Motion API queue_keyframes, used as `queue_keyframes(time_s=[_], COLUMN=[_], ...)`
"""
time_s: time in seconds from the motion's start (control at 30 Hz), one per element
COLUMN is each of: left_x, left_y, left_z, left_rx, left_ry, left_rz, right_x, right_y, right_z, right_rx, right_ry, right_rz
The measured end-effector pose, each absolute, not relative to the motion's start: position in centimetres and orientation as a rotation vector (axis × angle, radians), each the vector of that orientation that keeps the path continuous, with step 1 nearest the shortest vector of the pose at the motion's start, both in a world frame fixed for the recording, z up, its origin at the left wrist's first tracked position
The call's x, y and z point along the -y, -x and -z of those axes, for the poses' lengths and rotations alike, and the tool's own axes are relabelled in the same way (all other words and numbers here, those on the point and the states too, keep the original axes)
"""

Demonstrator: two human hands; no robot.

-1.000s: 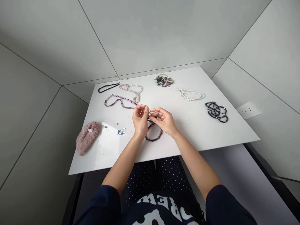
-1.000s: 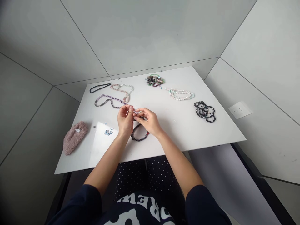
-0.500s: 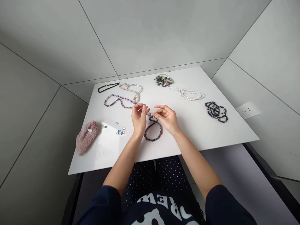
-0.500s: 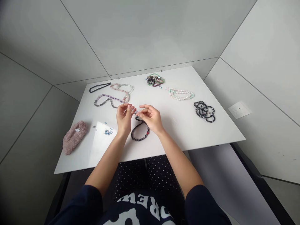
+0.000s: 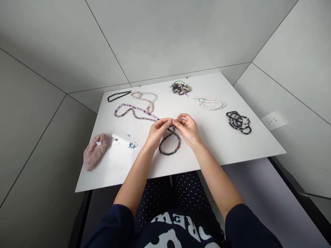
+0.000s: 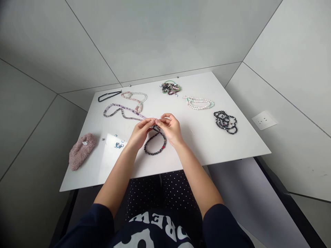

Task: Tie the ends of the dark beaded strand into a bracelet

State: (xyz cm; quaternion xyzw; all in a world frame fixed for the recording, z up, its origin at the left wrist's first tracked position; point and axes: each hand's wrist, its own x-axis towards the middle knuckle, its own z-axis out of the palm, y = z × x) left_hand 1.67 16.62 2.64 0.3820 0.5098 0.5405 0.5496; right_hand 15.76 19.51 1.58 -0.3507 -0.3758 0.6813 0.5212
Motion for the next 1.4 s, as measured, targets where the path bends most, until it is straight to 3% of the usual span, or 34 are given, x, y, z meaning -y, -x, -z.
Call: queue_keyframes(time_s=[0.5, 0.77, 1.13, 1.4], left_x=[-16.99, -16.6, -16.8, -16.76], left_y=[-1.6, -2.01, -2.1, -2.03], left_z=[-1.71, -2.09, -1.99, -1.77], left_rx=[-1.094, -1.14, -1.134, -1.07], left_ry=[-0.998, -1.446, -1.126, -1.093], left_rz=[-1.459, -1.266, -1.421, -1.325], right_x=[-19.55, -19.77, -20.0, -19.96], right_y=[-16.04, -15.87, -16.52, -16.0], right_z=[-1.55, -1.2, -1.17, -1.01], right_rx=[0.893, 0.977, 0.998, 0.834], right_ry=[0.824, 0.929, 1.014, 0.896], right_rz=[-1.534, -1.312, -1.567, -1.797])
